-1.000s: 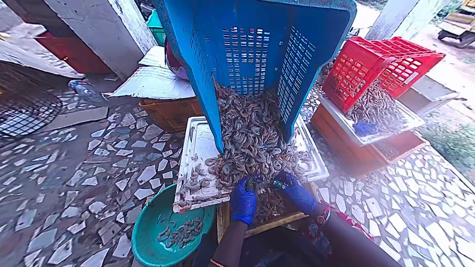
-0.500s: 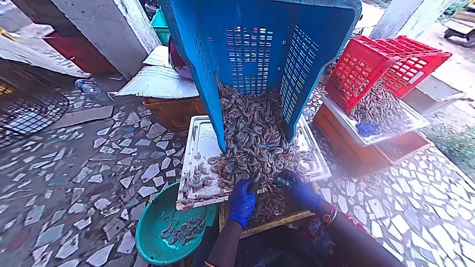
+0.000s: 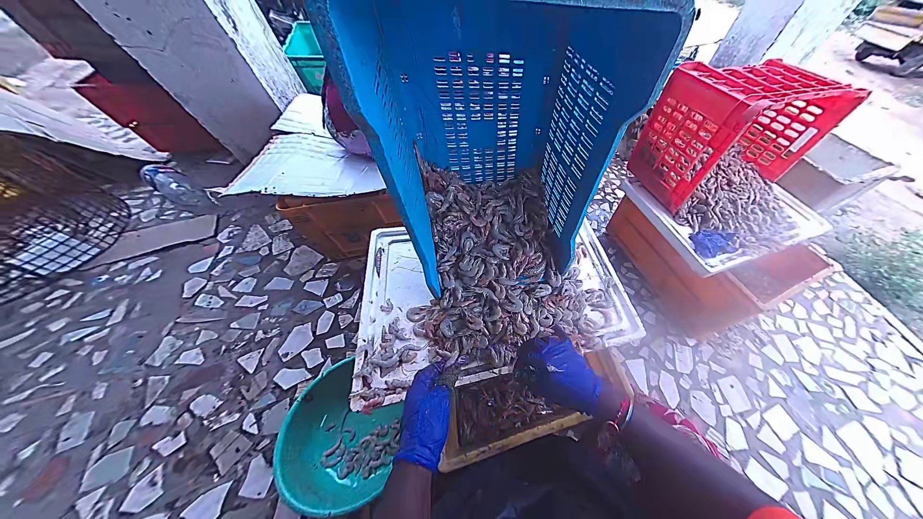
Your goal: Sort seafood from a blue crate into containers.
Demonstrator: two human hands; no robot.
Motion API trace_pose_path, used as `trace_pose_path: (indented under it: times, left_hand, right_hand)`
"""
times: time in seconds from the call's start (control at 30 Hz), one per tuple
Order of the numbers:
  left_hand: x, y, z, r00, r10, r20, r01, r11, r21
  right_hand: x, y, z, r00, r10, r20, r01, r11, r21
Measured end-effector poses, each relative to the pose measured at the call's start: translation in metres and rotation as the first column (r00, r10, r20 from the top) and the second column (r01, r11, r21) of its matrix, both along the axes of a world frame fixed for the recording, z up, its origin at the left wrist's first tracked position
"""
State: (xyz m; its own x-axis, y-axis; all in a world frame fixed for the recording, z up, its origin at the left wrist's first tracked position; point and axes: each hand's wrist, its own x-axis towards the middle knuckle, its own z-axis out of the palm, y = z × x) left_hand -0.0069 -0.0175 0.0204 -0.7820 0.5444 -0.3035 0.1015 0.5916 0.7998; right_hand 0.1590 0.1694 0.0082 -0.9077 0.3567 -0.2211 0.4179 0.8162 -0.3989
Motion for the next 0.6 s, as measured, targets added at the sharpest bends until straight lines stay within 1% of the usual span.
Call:
trace_pose_path:
  times: [0.03,0.07,0.1,0.13,0.17,0.2,0.27,0.3,0.4,0.53,0.6]
  left_hand:
    - [-0.017,-0.014,0.007,0.982,-0.083,-0.169,0.025,0.948,-0.317]
    - [-0.034,-0.028,0.007,0.962,-0.157,-0.224,0.006,0.831,-0.556]
    - [-0.047,-0.041,-0.001,0.955,-0.195,-0.222,-0.015,0.718,-0.695]
    - [-0.056,-0.052,-0.009,0.959,-0.212,-0.190,-0.013,0.633,-0.774]
    - [-0.061,-0.058,-0.015,0.961,-0.215,-0.175,-0.017,0.584,-0.811]
    - [-0.063,-0.058,-0.016,0.961,-0.210,-0.179,-0.030,0.565,-0.824]
    - [-0.063,-0.049,-0.009,0.958,-0.196,-0.209,-0.060,0.576,-0.815]
    - [-0.061,-0.042,-0.005,0.956,-0.191,-0.225,-0.068,0.599,-0.798]
    - [-0.048,-0.017,0.003,0.944,-0.191,-0.268,-0.053,0.716,-0.696]
    - [-0.028,0.021,0.005,0.891,-0.278,-0.357,0.037,0.831,-0.556]
    - [-0.015,0.038,0.005,0.849,-0.354,-0.392,0.135,0.863,-0.486]
  right_hand:
    - [-0.004,0.009,0.004,0.996,-0.048,0.082,0.045,0.998,0.034]
    - [-0.012,0.018,0.007,0.987,-0.130,0.098,0.125,0.991,0.048]
    - [-0.021,0.028,0.010,0.971,-0.223,0.084,0.220,0.974,0.050]
    - [-0.031,0.036,0.013,0.947,-0.309,0.089,0.306,0.951,0.046]
    - [-0.043,0.045,0.016,0.916,-0.385,0.113,0.381,0.923,0.055]
    - [-0.057,0.054,0.017,0.883,-0.445,0.149,0.440,0.895,0.071]
    - [-0.083,0.064,0.013,0.836,-0.502,0.222,0.491,0.865,0.106]
    - [-0.092,0.066,0.009,0.821,-0.509,0.259,0.500,0.860,0.105]
    - [-0.105,0.065,-0.003,0.800,-0.514,0.311,0.508,0.855,0.105]
    - [-0.096,0.064,-0.005,0.830,-0.399,0.389,0.382,0.916,0.124]
    - [-0.083,0.067,0.005,0.843,-0.335,0.420,0.303,0.942,0.143]
